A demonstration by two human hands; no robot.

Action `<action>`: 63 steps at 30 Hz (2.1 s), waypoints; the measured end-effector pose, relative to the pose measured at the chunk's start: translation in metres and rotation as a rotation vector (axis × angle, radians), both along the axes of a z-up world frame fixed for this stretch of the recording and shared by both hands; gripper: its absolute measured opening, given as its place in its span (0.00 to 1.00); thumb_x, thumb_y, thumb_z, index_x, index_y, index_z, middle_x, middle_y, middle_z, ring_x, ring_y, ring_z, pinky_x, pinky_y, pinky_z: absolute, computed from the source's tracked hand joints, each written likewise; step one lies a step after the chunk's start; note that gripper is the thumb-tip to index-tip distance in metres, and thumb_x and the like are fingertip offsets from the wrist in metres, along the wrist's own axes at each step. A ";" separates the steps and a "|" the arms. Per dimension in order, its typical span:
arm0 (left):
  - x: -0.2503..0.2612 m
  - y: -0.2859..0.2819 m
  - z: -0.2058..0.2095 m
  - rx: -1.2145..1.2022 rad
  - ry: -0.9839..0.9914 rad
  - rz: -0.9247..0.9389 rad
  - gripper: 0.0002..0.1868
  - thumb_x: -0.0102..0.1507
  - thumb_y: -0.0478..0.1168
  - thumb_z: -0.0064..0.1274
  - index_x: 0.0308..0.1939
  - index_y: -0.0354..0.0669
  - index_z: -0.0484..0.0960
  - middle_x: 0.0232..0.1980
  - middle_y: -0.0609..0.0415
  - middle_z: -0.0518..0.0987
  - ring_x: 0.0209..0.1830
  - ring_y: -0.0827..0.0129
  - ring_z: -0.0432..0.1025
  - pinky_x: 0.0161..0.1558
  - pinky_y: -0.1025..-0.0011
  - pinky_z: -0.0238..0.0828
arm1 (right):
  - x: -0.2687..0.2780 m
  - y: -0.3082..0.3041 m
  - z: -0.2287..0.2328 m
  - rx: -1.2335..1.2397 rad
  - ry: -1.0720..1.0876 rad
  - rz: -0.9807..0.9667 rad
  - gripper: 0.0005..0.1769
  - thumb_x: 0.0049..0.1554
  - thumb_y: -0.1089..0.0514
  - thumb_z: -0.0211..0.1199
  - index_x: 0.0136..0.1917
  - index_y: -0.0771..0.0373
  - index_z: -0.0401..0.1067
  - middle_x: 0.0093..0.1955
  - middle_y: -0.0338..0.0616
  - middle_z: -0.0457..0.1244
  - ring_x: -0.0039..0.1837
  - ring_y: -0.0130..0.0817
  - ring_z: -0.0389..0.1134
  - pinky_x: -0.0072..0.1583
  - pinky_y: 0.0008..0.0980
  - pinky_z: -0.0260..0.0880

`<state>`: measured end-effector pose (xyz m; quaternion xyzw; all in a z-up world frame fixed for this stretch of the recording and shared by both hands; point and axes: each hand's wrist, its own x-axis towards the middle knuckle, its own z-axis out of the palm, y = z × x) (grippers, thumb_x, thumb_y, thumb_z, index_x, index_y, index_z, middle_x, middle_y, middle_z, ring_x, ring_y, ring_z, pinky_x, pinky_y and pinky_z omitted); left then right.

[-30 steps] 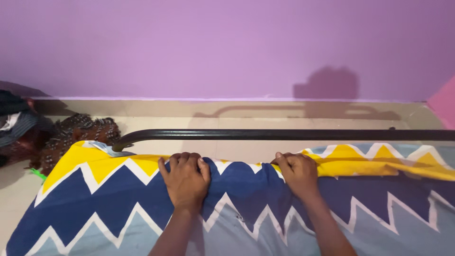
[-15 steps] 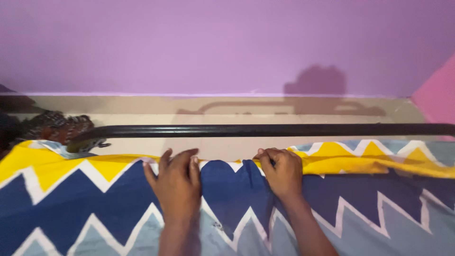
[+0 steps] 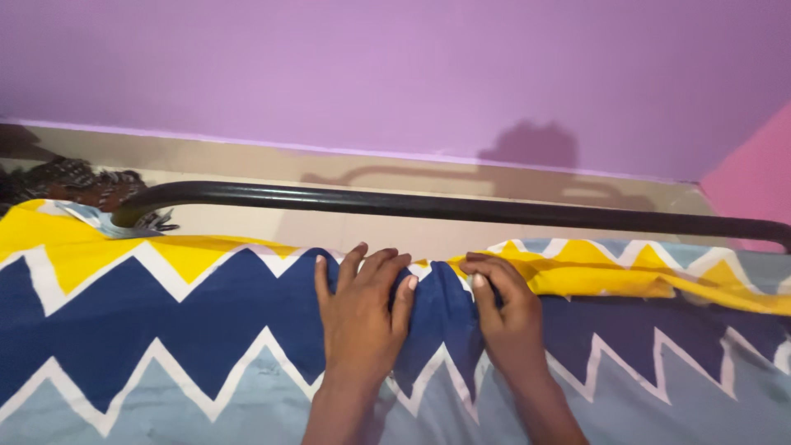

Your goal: The person spreads a patterned sheet over a metal bed frame, smoothing out wrinkles with their hands and tucking the edges under the mattress.

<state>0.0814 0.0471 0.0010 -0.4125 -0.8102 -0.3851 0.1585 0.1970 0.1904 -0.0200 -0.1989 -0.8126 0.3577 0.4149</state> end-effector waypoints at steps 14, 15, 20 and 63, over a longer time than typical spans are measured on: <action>-0.005 -0.008 -0.008 -0.089 0.095 0.036 0.21 0.65 0.51 0.48 0.59 0.51 0.80 0.64 0.52 0.76 0.72 0.52 0.60 0.71 0.39 0.37 | 0.003 0.045 -0.032 0.423 -0.492 -0.349 0.22 0.59 0.40 0.57 0.64 0.43 0.76 0.74 0.53 0.57 0.77 0.59 0.49 0.72 0.60 0.40; -0.008 -0.009 -0.009 -0.099 0.102 0.049 0.22 0.65 0.53 0.49 0.60 0.51 0.79 0.65 0.51 0.75 0.73 0.51 0.59 0.71 0.39 0.36 | 0.002 0.046 -0.035 0.394 -0.498 -0.384 0.21 0.60 0.41 0.56 0.64 0.43 0.76 0.74 0.52 0.58 0.77 0.56 0.50 0.74 0.59 0.40; -0.010 -0.009 -0.012 -0.170 0.093 0.093 0.25 0.65 0.56 0.47 0.63 0.53 0.77 0.66 0.50 0.73 0.73 0.51 0.57 0.72 0.39 0.36 | 0.002 0.038 -0.023 0.334 -0.496 -0.421 0.19 0.64 0.48 0.52 0.66 0.47 0.75 0.74 0.48 0.59 0.78 0.49 0.52 0.75 0.62 0.36; -0.006 -0.001 -0.022 -0.184 0.122 0.055 0.24 0.67 0.50 0.44 0.65 0.51 0.75 0.68 0.52 0.73 0.74 0.52 0.57 0.71 0.33 0.33 | -0.012 0.013 -0.036 0.359 -0.465 -0.257 0.31 0.64 0.37 0.48 0.73 0.52 0.66 0.76 0.52 0.56 0.80 0.50 0.50 0.73 0.62 0.39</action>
